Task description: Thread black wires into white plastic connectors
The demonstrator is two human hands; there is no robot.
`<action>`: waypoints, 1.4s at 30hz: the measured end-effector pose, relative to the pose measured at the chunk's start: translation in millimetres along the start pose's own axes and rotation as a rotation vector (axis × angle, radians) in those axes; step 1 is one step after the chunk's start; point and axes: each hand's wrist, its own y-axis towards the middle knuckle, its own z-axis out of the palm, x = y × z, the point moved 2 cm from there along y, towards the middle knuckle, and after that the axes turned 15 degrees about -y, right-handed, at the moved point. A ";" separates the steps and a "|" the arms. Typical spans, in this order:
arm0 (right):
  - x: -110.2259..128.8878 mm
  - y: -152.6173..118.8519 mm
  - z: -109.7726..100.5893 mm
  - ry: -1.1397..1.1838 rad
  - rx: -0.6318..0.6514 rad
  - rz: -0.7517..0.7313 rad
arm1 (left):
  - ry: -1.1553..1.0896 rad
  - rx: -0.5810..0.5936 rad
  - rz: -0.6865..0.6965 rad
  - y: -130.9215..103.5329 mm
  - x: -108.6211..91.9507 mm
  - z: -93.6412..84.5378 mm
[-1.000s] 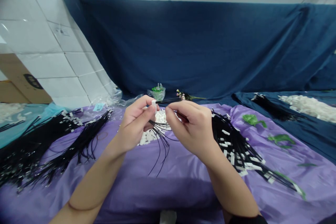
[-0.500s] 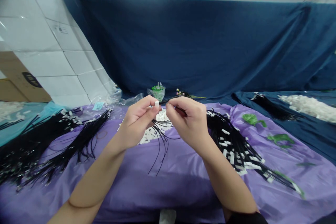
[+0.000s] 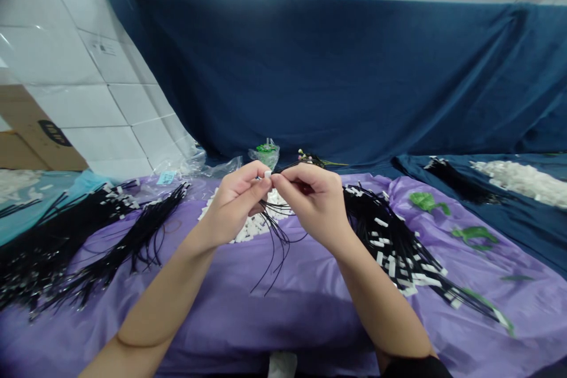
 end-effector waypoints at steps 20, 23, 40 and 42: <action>4.3 -8.5 29.3 -0.035 0.216 0.049 | -0.694 -0.335 -0.063 26.6 -2.9 -34.7; -3.7 -5.4 39.7 0.293 0.393 0.221 | -0.703 -0.302 -0.086 25.7 -2.0 -33.1; 0.2 -15.0 41.9 0.202 0.363 0.203 | -0.901 -0.196 -0.263 29.1 8.3 -25.7; -1.6 -15.0 42.0 0.124 0.283 0.171 | -0.930 -0.184 -0.278 29.9 9.2 -27.1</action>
